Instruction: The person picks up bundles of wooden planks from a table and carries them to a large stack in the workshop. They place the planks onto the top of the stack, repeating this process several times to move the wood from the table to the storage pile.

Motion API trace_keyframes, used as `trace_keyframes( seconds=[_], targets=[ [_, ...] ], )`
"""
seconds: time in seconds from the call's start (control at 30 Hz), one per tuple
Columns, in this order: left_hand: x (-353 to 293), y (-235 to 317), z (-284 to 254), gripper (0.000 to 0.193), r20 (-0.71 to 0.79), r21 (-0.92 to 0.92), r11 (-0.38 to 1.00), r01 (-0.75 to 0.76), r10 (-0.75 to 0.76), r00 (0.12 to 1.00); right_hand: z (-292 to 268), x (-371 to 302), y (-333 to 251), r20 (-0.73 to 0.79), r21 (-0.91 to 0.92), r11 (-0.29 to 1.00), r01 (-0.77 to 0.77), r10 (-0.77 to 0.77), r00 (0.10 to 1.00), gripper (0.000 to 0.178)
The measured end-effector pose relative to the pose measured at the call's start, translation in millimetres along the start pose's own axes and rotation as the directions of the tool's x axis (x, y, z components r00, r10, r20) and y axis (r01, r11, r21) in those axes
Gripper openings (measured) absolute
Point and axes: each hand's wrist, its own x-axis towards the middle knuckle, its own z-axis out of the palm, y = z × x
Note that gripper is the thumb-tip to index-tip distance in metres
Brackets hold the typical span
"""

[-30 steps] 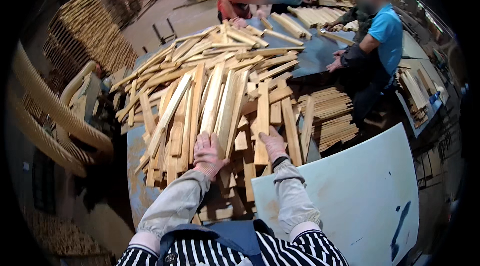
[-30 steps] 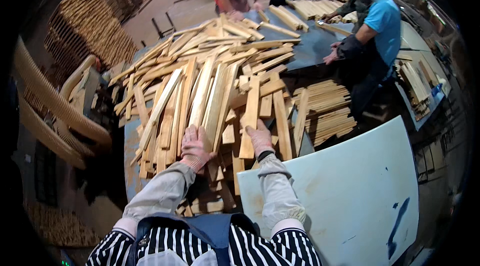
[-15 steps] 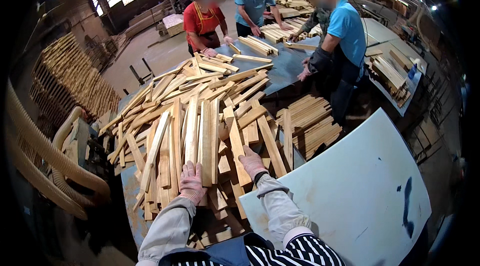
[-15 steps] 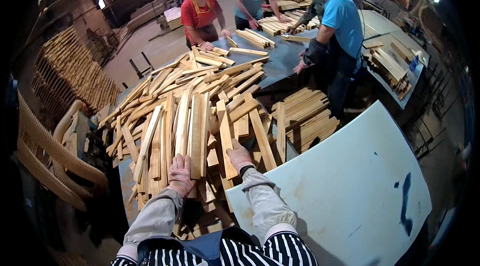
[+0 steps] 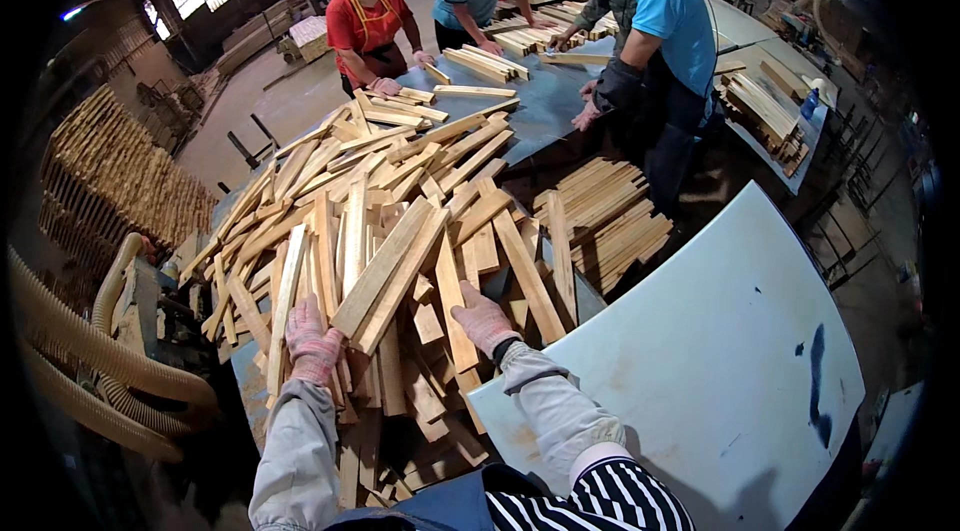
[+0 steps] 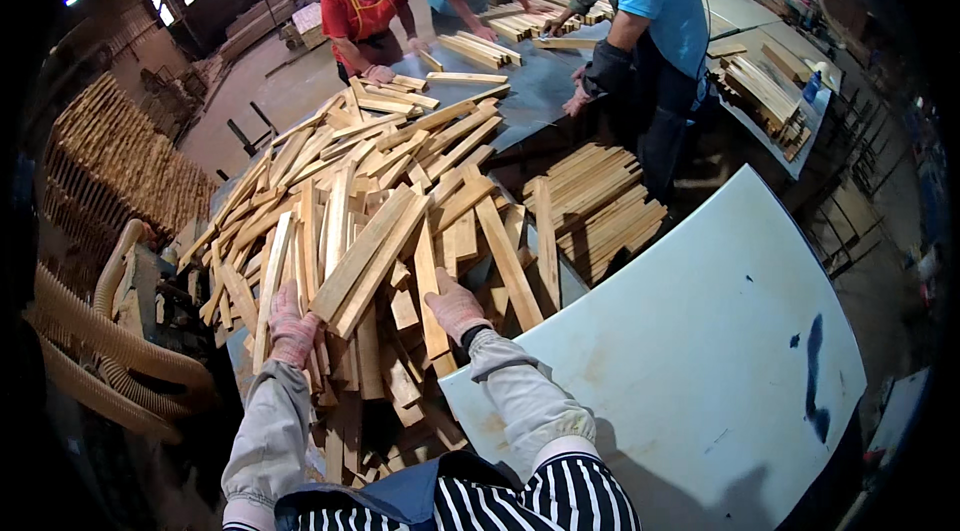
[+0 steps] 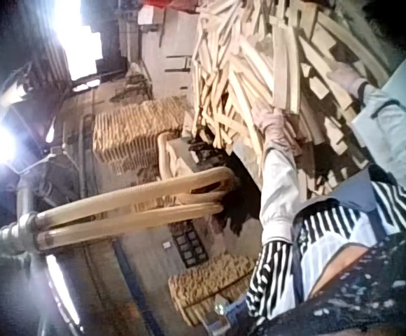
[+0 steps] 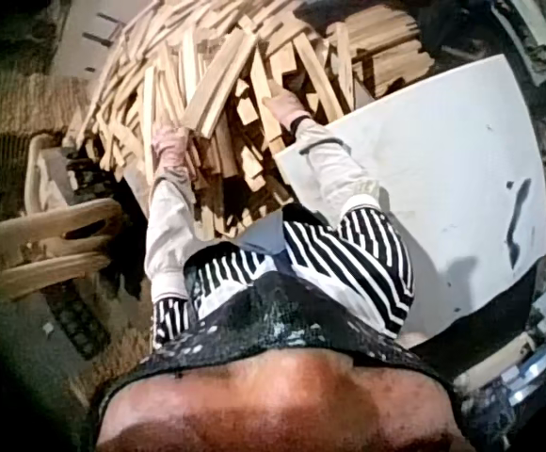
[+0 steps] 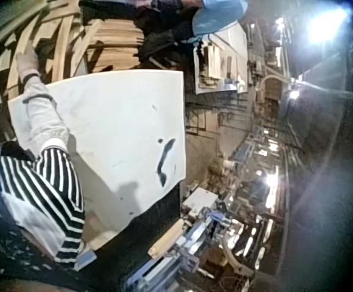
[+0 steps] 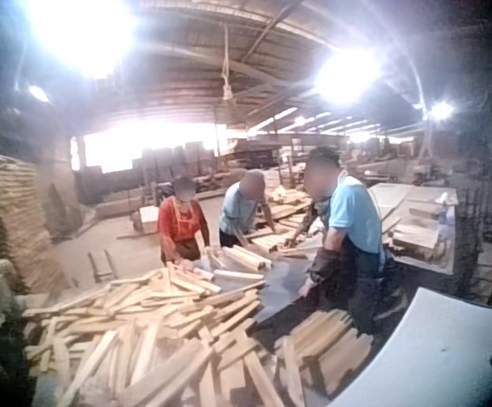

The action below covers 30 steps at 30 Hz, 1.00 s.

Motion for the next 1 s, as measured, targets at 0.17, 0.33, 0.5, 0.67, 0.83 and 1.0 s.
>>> trace_keyframes(
  seconds=[0.17,0.33,0.5,0.67,0.83,1.0],
  targets=[
    [9.0,-18.9,19.1,0.069,0.239,-0.125,0.991,-0.040,0.069,0.968,-2.7,0.2,-2.7,-0.003,0.009,1.000,-0.016,0.016,1.000,0.075],
    [23.1,29.5,-11.6,0.086,0.499,-0.309,0.944,0.118,0.056,0.865,-2.3,2.9,-4.1,0.009,0.130,0.991,0.016,-0.018,1.000,0.074],
    [34.4,120.1,-33.4,0.121,0.481,-0.133,0.970,0.206,-0.118,0.869,15.2,14.9,3.3,0.052,0.068,0.997,0.026,-0.030,0.998,0.073],
    [23.9,167.3,-15.0,0.139,0.507,0.418,0.907,-0.053,-0.184,0.842,23.5,21.8,11.8,0.078,0.098,0.991,0.092,-0.099,0.992,0.074],
    [21.8,144.6,25.0,0.122,0.417,0.376,0.924,-0.066,-0.106,0.903,23.5,25.5,13.7,0.064,0.334,0.929,0.161,-0.192,0.979,0.094],
    [23.3,145.2,15.5,0.101,0.290,0.241,0.969,0.055,-0.126,0.949,12.9,27.2,9.5,-0.100,0.620,0.767,0.164,-0.130,0.986,0.088]
  ],
)
